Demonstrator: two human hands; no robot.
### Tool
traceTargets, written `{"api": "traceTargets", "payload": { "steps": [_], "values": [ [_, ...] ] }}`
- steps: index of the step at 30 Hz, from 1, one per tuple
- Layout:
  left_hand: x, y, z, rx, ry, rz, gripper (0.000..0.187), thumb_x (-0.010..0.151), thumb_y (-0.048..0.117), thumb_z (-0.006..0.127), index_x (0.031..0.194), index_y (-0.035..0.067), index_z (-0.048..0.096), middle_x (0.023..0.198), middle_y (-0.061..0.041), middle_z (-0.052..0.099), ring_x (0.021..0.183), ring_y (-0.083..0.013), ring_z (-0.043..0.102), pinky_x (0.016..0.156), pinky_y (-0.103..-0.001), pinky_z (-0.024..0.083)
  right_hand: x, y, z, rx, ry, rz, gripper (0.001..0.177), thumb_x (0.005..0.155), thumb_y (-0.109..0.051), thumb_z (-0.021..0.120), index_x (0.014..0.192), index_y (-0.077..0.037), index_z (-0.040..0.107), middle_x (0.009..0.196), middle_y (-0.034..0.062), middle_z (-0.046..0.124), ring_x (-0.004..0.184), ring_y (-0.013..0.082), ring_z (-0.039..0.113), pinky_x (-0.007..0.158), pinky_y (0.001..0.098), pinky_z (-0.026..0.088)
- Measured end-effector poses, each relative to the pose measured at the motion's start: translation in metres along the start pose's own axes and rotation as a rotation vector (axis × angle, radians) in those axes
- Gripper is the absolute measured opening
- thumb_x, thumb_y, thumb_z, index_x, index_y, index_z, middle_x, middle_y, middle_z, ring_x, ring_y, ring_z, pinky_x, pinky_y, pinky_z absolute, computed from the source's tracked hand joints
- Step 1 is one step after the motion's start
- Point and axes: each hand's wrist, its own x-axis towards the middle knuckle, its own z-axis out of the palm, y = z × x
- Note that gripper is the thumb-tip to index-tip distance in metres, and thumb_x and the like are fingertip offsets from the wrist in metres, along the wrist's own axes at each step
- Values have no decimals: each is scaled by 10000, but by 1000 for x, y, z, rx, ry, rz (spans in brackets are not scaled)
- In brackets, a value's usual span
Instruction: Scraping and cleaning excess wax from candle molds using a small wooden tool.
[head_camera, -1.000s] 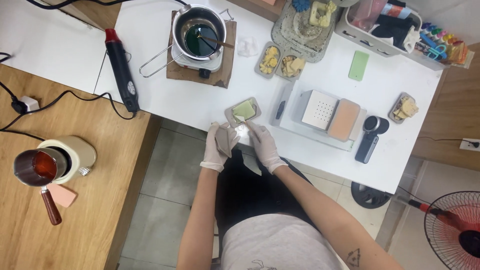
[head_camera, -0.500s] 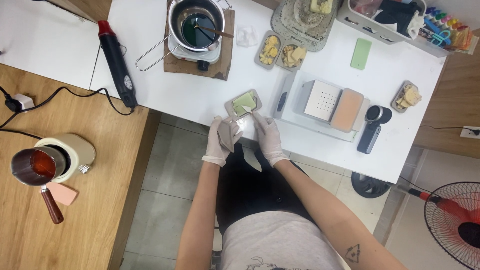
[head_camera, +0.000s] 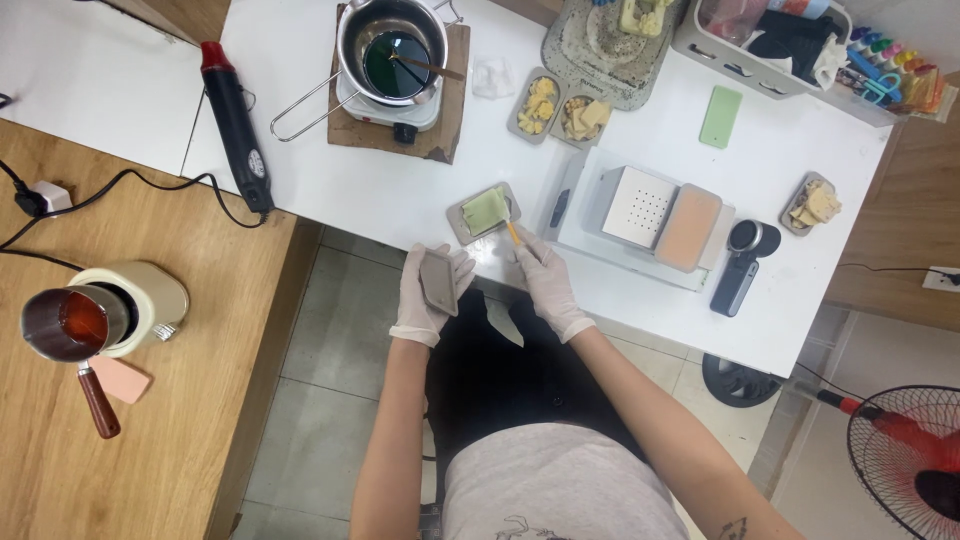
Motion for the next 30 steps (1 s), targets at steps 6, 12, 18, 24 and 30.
{"api": "traceTargets", "payload": {
  "steps": [6, 12, 18, 24, 30],
  "values": [
    [17, -21, 5, -189, -63, -59, 671, 970, 470, 554, 1359, -76, 529, 1261, -266, 612, 1136, -395, 667, 874, -394, 587, 14, -2, 4, -360, 110, -274, 468, 1003, -176, 573, 1471, -180, 584, 1055, 101, 657, 898, 162, 576, 865, 303, 503],
    [44, -35, 8, -342, -116, 7, 639, 984, 464, 581, 1374, -42, 575, 1227, -177, 629, 1072, -315, 654, 698, -301, 578, 20, 6, 3, -298, 108, -392, 437, 1006, -162, 586, 1443, -157, 600, 1256, 113, 656, 1074, 184, 609, 983, 320, 474],
    [46, -2, 8, -184, 63, 112, 658, 904, 520, 587, 1362, 48, 570, 1268, -126, 625, 1084, -285, 644, 676, -285, 557, 10, -13, 10, -347, 118, -148, 453, 990, -185, 592, 1442, -214, 608, 1150, 122, 678, 986, 202, 601, 945, 308, 506],
    [61, -10, 6, -81, 88, -39, 688, 892, 542, 586, 1381, 58, 558, 1252, -220, 591, 1016, -309, 660, 650, -300, 563, 32, 13, 18, -334, 106, -286, 426, 987, -171, 619, 1413, -194, 632, 1243, 119, 643, 1079, 197, 611, 997, 308, 481],
    [76, -32, 6, -123, -2, -99, 677, 912, 545, 555, 1380, 56, 557, 1256, -257, 604, 992, -312, 668, 547, -294, 517, 34, 24, 14, -342, 142, -295, 426, 981, -165, 624, 1407, -177, 628, 1314, 140, 634, 1218, 237, 609, 1074, 330, 452]
  ]
}}
